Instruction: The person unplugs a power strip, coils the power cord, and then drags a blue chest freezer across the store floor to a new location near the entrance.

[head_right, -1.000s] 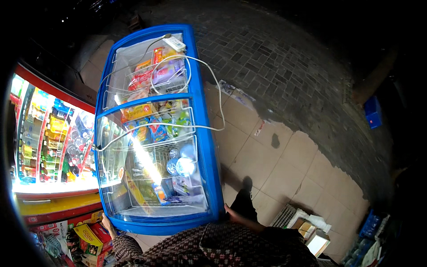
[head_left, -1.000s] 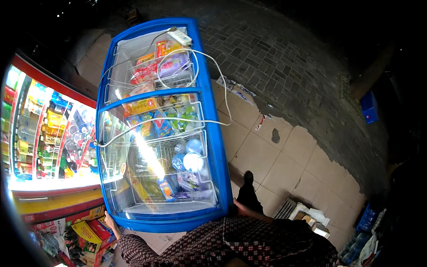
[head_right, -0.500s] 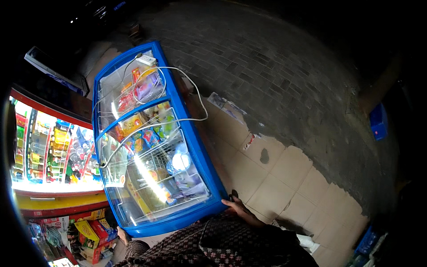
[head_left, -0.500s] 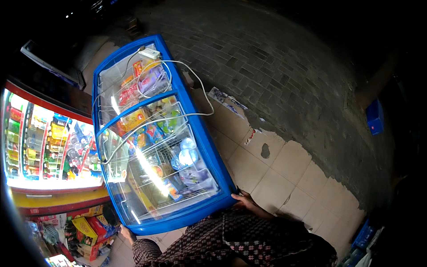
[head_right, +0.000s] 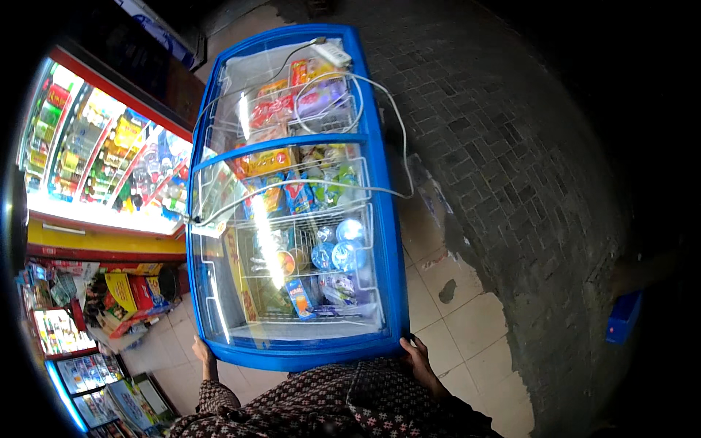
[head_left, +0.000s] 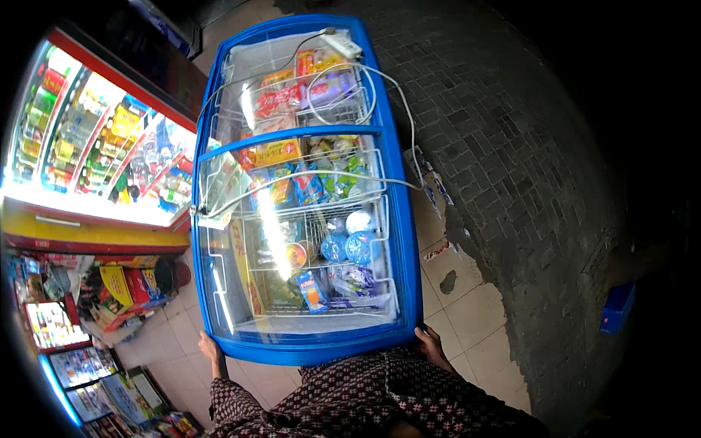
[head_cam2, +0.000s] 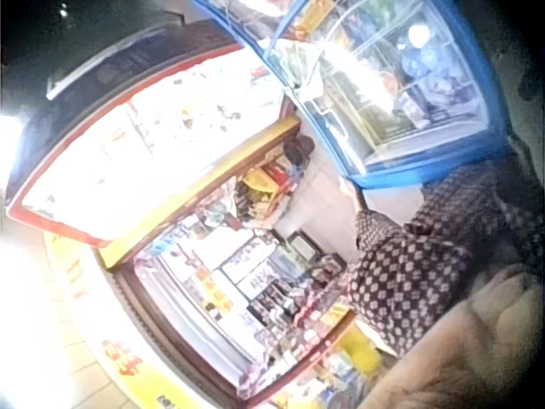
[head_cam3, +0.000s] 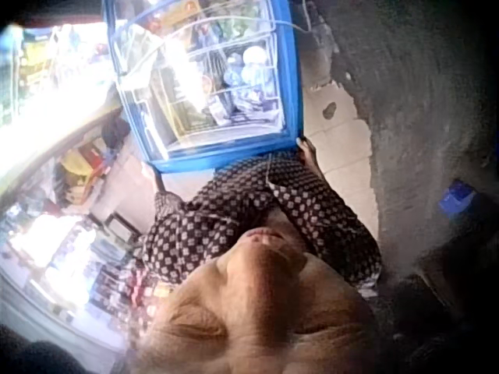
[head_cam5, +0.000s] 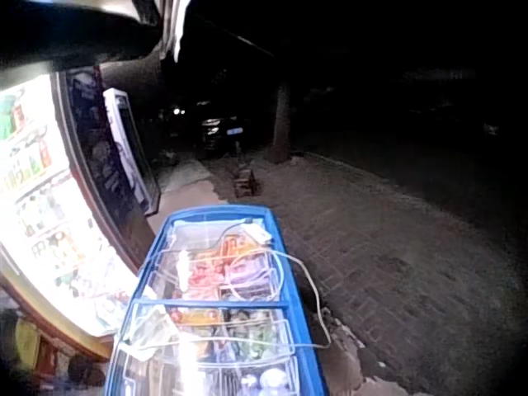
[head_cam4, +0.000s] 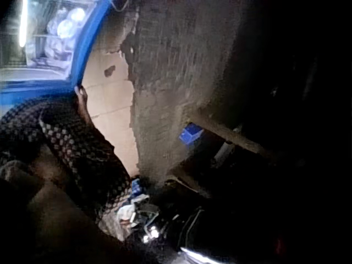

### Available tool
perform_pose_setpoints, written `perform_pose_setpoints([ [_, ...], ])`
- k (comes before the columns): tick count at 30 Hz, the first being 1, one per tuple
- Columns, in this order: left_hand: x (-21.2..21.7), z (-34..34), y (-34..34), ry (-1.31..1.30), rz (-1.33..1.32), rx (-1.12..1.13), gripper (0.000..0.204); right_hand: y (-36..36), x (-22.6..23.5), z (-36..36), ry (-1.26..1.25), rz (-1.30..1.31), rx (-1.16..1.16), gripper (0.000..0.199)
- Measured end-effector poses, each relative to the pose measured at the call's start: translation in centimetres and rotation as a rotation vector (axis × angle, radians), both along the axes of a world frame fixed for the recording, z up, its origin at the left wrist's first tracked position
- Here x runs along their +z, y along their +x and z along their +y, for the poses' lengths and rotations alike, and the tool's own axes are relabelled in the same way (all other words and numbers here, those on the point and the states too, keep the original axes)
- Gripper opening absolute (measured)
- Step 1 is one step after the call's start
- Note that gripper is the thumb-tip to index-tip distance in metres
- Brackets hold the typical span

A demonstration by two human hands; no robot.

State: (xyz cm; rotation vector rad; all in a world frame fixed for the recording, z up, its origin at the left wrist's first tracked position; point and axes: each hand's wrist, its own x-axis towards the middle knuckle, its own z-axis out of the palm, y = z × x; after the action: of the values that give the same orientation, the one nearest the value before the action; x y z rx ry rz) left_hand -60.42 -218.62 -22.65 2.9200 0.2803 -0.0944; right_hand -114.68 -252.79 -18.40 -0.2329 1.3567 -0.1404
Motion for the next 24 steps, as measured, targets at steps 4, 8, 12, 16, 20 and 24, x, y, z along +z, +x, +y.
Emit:
perform_pose_setpoints([
  [4, 0.4, 0.9, 0.3, -0.016, 0.028, -0.019, 0.059, -1.5, -3.4, 2.2, 0.015, -0.017, 0.140, 0.057],
  [8, 0.5, -1.0, 0.9, -0.047, 0.037, -0.002, 0.060, 0.5, -1.6, 0.8, 0.083, 0.059, 0.256, 0.097],
  [12, 0.7, -1.0, 2.2, -0.045, 0.049, 0.026, 0.060, 2.1, -0.6, -0.4, 0.158, 0.042, 0.333, 0.117],
  [16, 1.2, -0.4, 3.1, 0.029, 0.042, 0.035, 0.058, 4.2, 3.2, -2.5, 0.053, 0.242, 0.443, 0.068],
  [20, 3.8, -4.7, 3.6, 0.062, 0.071, 0.012, 0.058, 5.6, 5.2, -5.1, 0.130, 0.257, 0.477, 0.080],
  [24, 5.9, -6.0, 4.3, 0.027, 0.007, 0.017, 0.056, 6.7, 7.6, -7.0, 0.280, 0.309, 0.463, 0.101],
])
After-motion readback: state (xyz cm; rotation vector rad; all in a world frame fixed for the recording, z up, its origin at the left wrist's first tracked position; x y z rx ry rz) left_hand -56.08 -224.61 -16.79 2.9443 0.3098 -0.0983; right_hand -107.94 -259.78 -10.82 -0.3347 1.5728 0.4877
